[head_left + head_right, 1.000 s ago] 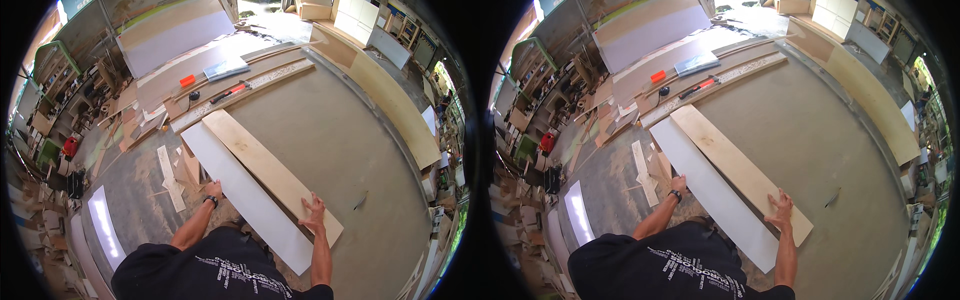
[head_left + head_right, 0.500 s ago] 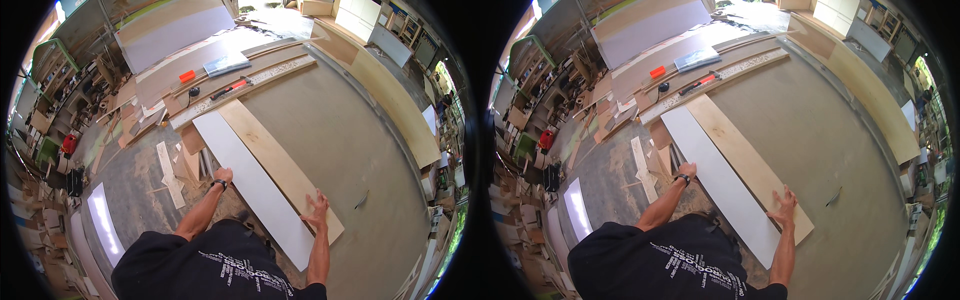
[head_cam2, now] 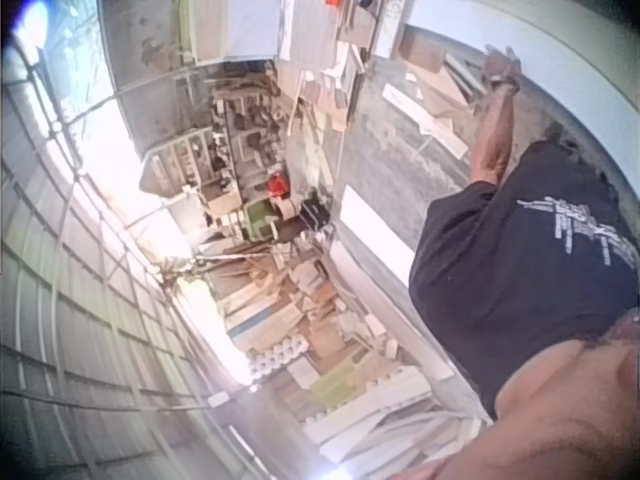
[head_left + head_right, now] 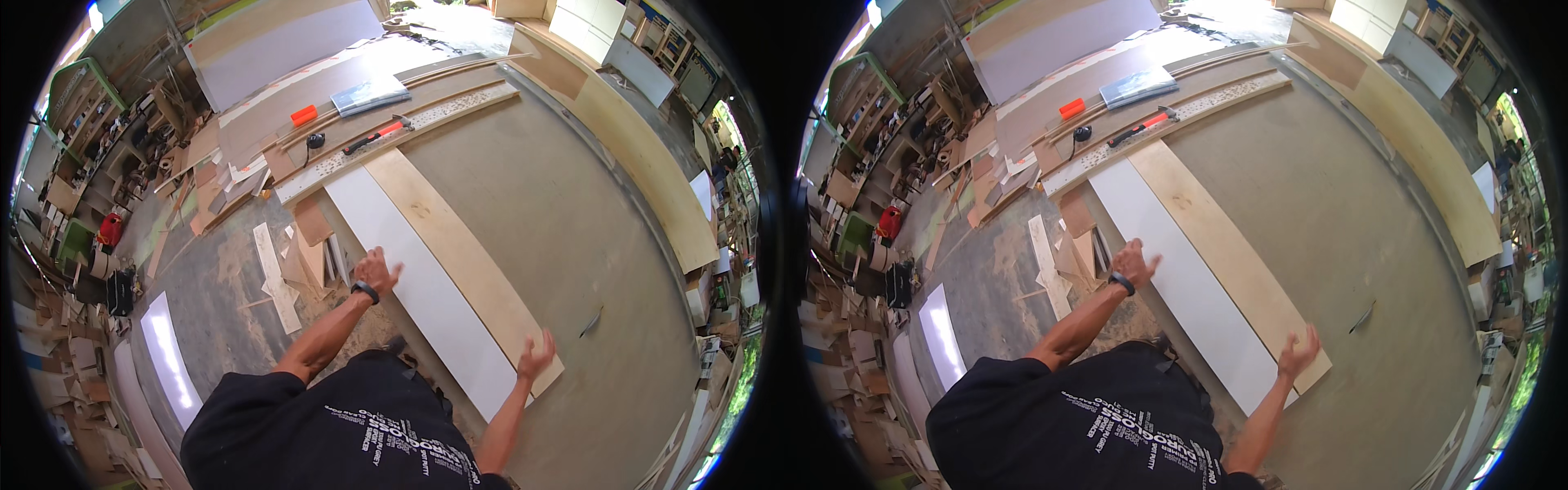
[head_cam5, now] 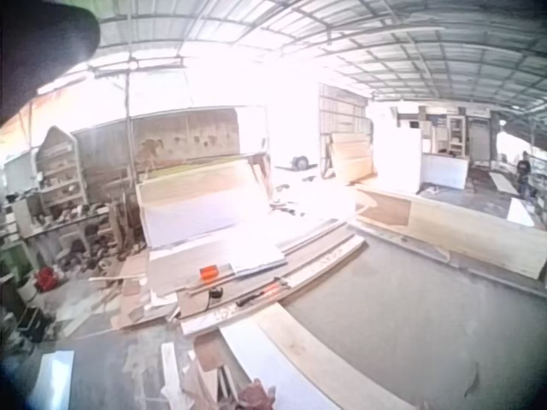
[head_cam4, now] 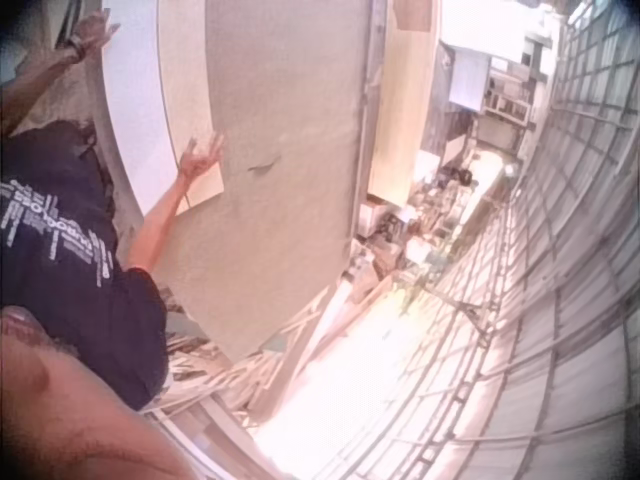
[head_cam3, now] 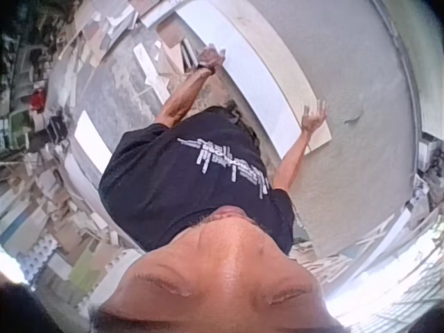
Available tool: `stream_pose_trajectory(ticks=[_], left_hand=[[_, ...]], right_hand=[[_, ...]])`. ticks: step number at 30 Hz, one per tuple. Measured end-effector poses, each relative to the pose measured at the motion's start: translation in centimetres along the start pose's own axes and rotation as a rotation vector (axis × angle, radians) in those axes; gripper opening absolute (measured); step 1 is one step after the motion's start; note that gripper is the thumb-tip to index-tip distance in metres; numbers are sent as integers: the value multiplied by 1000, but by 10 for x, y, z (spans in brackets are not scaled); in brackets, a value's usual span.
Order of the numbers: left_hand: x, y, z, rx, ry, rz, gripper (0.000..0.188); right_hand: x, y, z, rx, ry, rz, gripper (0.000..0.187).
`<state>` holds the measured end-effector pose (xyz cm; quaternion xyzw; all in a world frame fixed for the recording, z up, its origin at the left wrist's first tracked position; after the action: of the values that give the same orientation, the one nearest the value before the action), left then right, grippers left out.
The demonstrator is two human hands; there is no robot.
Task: The person measures a workbench with a tape measure, then gathers various wood pieces and panels from the floor. They place a white panel and a wooden plank on the bench, align them, and then add thin wooden strips along the edges of the panel.
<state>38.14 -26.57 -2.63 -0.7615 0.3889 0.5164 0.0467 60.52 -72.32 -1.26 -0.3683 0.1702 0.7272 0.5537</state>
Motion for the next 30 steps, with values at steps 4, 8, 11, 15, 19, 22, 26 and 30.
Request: stream_pose_trajectory(ticks=[4, 8, 11, 15, 19, 22, 26, 30], left_hand=[[25, 19, -31, 485, -453, 174, 136], [38, 1, -39, 690, -570, 241, 153], [40, -7, -39, 825, -549, 255, 156], [33, -37, -54, 860, -662, 328, 158], [34, -44, -62, 957, -648, 315, 162], [33, -47, -64, 989, -639, 317, 161], [32, -52, -67, 1000, -614, 333, 158], [32, -60, -67, 998, -599, 327, 157]], right_hand=[[-67, 125, -59, 800, 433, -312, 63], [-65, 179, -142, 837, 318, -269, 73], [-33, 140, -134, 559, 419, -228, 66], [-30, 131, -110, 682, 409, -283, 59], [-32, 129, -109, 766, 408, -289, 57], [-31, 133, -119, 767, 387, -344, 55], [-33, 125, -117, 762, 447, -372, 51], [-34, 119, -112, 755, 438, -394, 50]])
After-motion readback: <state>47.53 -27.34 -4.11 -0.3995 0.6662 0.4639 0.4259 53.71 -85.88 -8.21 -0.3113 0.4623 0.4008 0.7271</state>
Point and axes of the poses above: each hand's wrist, its own y-axis away from the middle knuckle, its own x-axis out of the palm, z = x × y, the point moved 8 cm from there along -y, towards the middle knuckle, and after that the axes turned 9 degrees about z, right-handed, at the moved point
